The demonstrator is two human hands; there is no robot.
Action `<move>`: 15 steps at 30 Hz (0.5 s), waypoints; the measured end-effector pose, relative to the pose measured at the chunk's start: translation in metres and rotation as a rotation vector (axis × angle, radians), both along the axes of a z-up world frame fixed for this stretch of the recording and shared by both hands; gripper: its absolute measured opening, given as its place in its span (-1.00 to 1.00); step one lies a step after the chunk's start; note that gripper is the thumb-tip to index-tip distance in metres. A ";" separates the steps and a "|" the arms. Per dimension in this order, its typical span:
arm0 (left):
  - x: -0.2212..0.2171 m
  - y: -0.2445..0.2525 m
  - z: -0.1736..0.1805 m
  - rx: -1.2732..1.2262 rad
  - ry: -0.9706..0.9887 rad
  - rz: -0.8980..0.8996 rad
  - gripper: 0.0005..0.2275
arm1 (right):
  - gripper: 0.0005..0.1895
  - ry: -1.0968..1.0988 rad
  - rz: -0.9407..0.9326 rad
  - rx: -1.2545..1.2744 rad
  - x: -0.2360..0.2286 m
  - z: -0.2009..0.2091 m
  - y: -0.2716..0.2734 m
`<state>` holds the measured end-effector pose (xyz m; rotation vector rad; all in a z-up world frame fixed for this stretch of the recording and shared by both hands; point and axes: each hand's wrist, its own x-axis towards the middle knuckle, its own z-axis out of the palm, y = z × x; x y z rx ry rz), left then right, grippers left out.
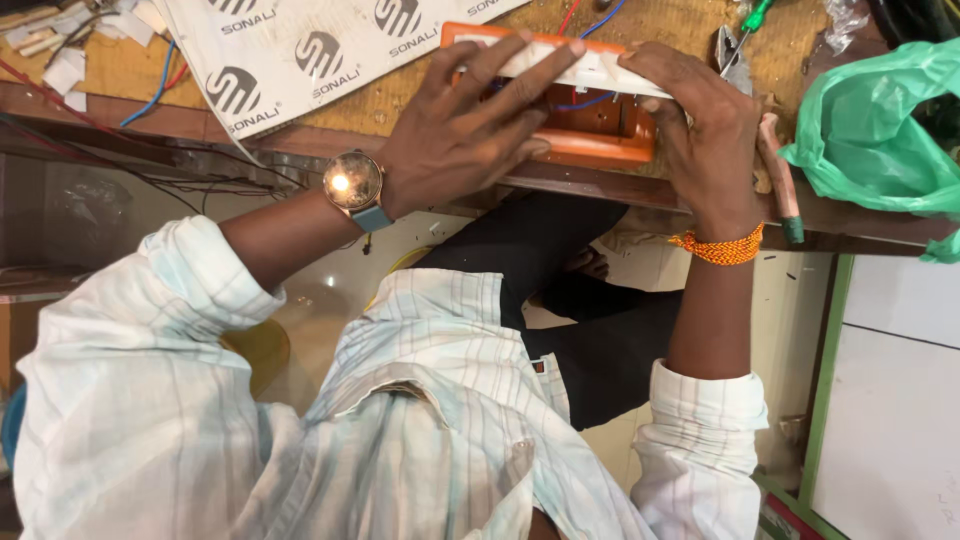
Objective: The person wires a multi-gang switchboard by stripping red and blue wires, inserting them into terminal screws, and tightening them with a screwdriver. They then place the switchboard into an orange plastic housing and secure it with screws.
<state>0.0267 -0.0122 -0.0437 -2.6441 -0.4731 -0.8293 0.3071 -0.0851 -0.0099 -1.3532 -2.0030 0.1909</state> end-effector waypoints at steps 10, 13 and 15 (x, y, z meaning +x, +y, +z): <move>-0.021 -0.012 0.006 -0.440 -0.071 -0.158 -0.68 | -0.46 -0.135 0.039 -0.060 0.004 -0.004 -0.004; -0.036 -0.006 0.003 -0.704 -0.210 0.095 -0.54 | -0.57 -0.115 0.013 -0.135 0.002 -0.007 -0.006; -0.037 0.002 -0.001 -0.702 -0.240 0.066 -0.67 | -0.66 -0.084 -0.003 -0.162 -0.001 -0.006 -0.006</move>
